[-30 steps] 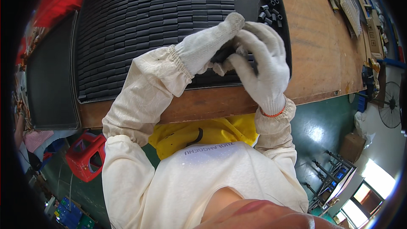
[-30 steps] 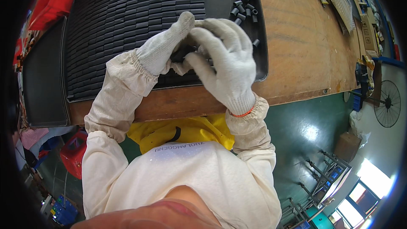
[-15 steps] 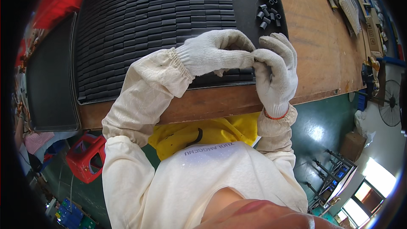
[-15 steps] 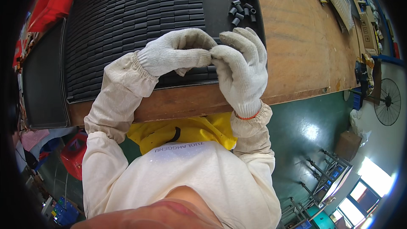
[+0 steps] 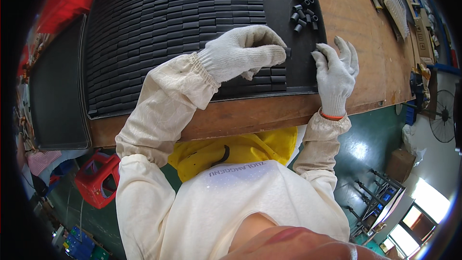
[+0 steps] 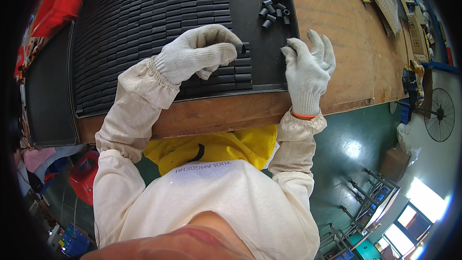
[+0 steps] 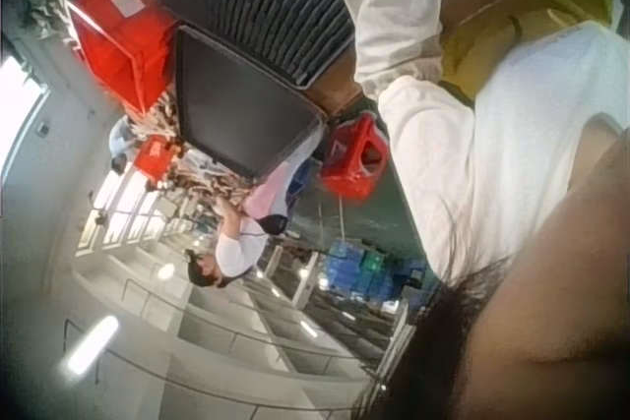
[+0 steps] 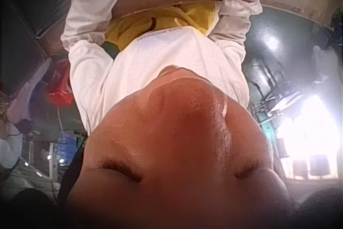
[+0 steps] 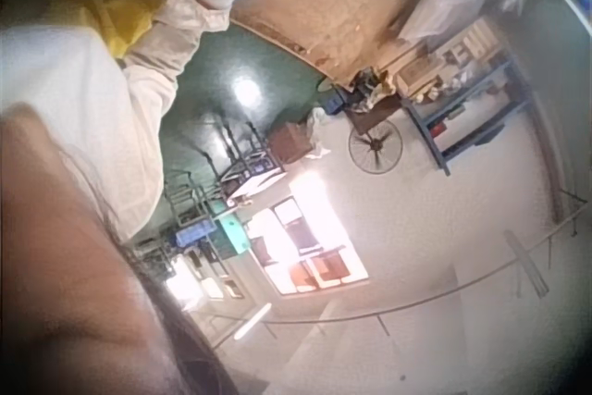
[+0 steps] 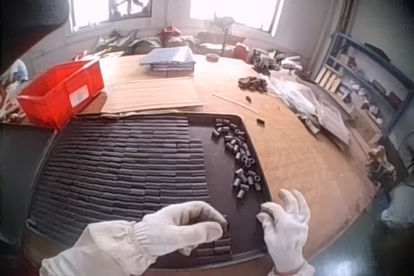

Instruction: Sort and arrange small black electronic components into a slotted tray.

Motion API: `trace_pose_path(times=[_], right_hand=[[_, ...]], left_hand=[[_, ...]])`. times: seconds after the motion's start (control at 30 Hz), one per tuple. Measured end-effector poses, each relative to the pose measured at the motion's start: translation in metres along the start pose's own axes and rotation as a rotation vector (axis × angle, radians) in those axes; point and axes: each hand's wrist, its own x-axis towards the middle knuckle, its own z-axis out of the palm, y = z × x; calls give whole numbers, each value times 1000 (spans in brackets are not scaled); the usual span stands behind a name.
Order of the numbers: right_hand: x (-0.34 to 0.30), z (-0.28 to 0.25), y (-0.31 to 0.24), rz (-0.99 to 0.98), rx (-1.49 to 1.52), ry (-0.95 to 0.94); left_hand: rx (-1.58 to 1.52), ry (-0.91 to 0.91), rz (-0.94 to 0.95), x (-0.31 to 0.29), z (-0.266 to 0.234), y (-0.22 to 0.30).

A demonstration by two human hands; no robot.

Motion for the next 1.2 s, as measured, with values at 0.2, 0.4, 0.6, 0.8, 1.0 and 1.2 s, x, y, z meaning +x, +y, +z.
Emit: trace_pose_path(times=[0.2,0.4,0.6,0.8,1.0,1.2], right_hand=[[-3,-6,-5,-11,-5,-47],[5,-31,-41,319,1070,-127],[2,-28,-59,153,937,-65],[-1,-26,-63,156,994,45],[1,-27,-63,-1,790,-16],[-2,-23,-62,-5,778,-36]], left_hand=[[-42,-7,15,1,-1,0],[90,-10,26,1,0,-1],[152,12,9,1,2,-2],[56,-25,-6,0,-1,1],[64,-23,-21,-1,-1,-1],[153,-3,11,0,1,-1]])
